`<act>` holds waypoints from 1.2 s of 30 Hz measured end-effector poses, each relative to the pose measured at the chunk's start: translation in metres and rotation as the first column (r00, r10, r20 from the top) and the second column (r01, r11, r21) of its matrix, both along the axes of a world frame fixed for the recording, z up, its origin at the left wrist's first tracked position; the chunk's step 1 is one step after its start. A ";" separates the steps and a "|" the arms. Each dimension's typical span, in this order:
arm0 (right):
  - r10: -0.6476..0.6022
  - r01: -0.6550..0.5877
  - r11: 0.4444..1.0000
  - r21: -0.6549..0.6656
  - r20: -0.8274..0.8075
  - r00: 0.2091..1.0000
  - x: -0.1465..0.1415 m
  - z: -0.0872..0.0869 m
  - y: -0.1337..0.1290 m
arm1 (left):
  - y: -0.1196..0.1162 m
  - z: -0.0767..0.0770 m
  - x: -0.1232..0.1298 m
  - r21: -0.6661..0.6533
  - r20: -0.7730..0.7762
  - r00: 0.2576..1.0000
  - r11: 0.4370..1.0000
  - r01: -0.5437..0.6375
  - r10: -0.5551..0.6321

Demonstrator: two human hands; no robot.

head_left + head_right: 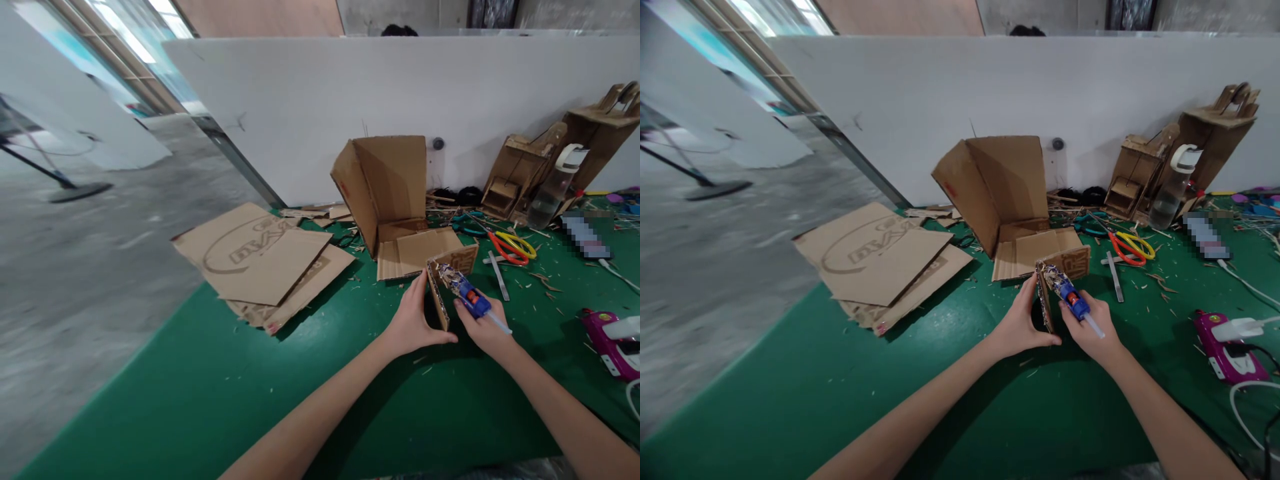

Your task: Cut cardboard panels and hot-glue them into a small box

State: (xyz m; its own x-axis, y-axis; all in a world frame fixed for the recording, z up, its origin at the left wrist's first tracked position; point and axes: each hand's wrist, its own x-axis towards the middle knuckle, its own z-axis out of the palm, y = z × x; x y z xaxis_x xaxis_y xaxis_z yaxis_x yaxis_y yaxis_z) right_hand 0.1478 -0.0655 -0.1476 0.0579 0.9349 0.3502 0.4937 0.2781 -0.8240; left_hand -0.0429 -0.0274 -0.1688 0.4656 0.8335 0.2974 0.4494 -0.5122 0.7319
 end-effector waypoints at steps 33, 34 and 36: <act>0.024 -0.027 0.999 0.035 0.088 0.996 -0.001 0.003 0.002 | -0.001 0.005 0.001 -0.020 -0.005 1.000 1.000 -0.005 0.005; 0.033 -0.036 0.999 0.036 0.091 0.995 -0.001 0.003 0.002 | 0.000 0.005 0.001 -0.024 -0.008 1.000 1.000 -0.006 0.006; 0.042 -0.045 0.998 0.032 0.092 0.995 -0.001 0.003 0.002 | -0.001 0.005 0.001 -0.030 -0.013 1.000 1.000 -0.007 0.007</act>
